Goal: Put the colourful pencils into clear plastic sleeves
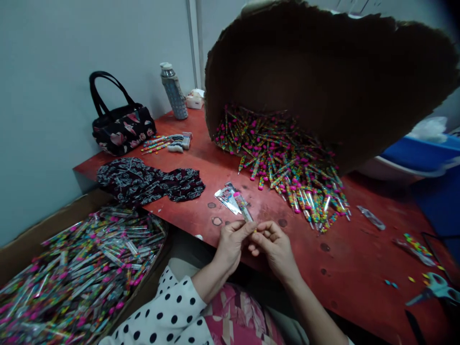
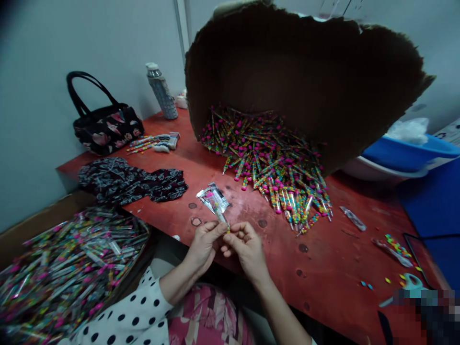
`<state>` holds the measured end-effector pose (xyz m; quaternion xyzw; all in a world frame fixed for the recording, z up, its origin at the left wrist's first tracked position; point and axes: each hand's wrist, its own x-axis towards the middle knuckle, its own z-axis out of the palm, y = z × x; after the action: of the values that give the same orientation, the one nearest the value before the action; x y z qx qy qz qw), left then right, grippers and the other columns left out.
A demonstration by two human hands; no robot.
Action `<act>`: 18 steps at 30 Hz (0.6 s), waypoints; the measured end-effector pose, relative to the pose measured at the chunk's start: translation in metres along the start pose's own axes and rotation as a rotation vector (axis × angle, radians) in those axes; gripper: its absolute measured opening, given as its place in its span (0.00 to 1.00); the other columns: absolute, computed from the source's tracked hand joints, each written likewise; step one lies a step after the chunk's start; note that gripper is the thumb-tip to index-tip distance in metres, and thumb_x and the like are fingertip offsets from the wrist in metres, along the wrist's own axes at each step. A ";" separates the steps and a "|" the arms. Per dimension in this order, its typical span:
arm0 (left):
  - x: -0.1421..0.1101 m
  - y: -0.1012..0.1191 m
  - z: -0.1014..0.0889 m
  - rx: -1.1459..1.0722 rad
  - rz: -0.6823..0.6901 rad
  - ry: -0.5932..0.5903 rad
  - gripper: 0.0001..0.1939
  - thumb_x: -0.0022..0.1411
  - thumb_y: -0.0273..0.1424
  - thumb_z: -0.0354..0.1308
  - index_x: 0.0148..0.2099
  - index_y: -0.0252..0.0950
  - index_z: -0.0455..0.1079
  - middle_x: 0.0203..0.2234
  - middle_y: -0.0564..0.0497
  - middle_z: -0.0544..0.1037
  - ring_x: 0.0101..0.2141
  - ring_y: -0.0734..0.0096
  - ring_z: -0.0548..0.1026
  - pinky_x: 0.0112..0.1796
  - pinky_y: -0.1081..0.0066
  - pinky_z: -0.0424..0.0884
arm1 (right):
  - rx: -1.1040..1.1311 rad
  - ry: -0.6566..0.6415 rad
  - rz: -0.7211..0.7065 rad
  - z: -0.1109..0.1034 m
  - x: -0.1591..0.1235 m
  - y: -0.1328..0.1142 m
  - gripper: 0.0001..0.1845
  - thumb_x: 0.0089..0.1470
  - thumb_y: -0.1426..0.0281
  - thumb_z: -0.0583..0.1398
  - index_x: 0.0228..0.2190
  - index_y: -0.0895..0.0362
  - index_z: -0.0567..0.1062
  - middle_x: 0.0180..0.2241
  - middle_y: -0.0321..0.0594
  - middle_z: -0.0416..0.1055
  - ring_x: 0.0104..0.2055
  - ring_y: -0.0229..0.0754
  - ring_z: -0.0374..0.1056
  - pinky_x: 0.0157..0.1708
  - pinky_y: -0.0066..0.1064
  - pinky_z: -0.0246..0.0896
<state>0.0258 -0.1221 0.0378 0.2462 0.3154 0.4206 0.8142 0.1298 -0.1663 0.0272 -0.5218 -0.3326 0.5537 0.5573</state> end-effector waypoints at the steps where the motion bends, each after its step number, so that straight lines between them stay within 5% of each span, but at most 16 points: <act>1: -0.004 0.008 -0.004 -0.016 0.048 0.059 0.10 0.48 0.33 0.63 0.26 0.30 0.70 0.17 0.54 0.70 0.17 0.79 0.67 0.20 0.76 0.66 | -0.050 -0.038 -0.003 -0.001 0.002 -0.002 0.13 0.46 0.65 0.63 0.31 0.55 0.65 0.22 0.32 0.70 0.22 0.35 0.68 0.20 0.24 0.64; 4: -0.023 0.041 -0.025 -0.076 0.351 0.277 0.17 0.42 0.43 0.65 0.28 0.33 0.72 0.24 0.51 0.77 0.28 0.70 0.74 0.32 0.70 0.72 | -0.397 -0.106 -0.144 -0.013 0.021 -0.016 0.11 0.51 0.63 0.59 0.35 0.55 0.68 0.28 0.37 0.71 0.27 0.39 0.70 0.25 0.29 0.66; 6: -0.035 0.062 -0.046 -0.035 0.601 0.397 0.31 0.43 0.59 0.52 0.31 0.34 0.74 0.25 0.48 0.77 0.29 0.65 0.75 0.35 0.63 0.72 | -0.803 -0.052 -0.380 -0.026 0.047 -0.030 0.10 0.55 0.65 0.54 0.37 0.56 0.70 0.30 0.41 0.72 0.31 0.42 0.69 0.31 0.32 0.65; 8: -0.040 0.076 -0.065 0.085 0.740 0.462 0.36 0.46 0.61 0.43 0.37 0.35 0.74 0.25 0.48 0.77 0.30 0.63 0.76 0.37 0.61 0.71 | -1.212 0.044 -0.607 -0.041 0.079 -0.043 0.12 0.57 0.70 0.51 0.38 0.58 0.72 0.37 0.47 0.71 0.39 0.46 0.68 0.38 0.37 0.62; 13: -0.002 0.069 -0.068 0.996 0.718 0.331 0.18 0.57 0.43 0.52 0.42 0.37 0.72 0.39 0.47 0.76 0.40 0.64 0.72 0.45 0.64 0.66 | -1.855 -0.097 -0.815 -0.059 0.149 -0.055 0.14 0.56 0.75 0.51 0.42 0.59 0.72 0.50 0.51 0.64 0.52 0.52 0.58 0.47 0.43 0.53; 15: 0.025 0.059 -0.055 1.335 0.758 0.198 0.17 0.58 0.41 0.52 0.45 0.37 0.70 0.40 0.47 0.74 0.42 0.65 0.70 0.45 0.65 0.64 | -1.887 -0.187 -0.872 -0.059 0.160 -0.053 0.14 0.57 0.75 0.51 0.43 0.58 0.71 0.51 0.49 0.63 0.55 0.51 0.55 0.50 0.44 0.49; 18: 0.061 0.047 -0.039 1.724 0.730 0.191 0.18 0.55 0.42 0.54 0.44 0.37 0.70 0.40 0.44 0.72 0.42 0.60 0.67 0.44 0.62 0.62 | -1.734 -0.285 -0.906 -0.056 0.154 -0.047 0.14 0.58 0.74 0.50 0.43 0.57 0.70 0.50 0.47 0.65 0.55 0.48 0.54 0.55 0.44 0.41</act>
<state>0.0004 -0.0413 0.0240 0.8121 0.4869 0.2897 0.1395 0.2208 -0.0224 0.0274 -0.5010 -0.8554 -0.0895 0.0963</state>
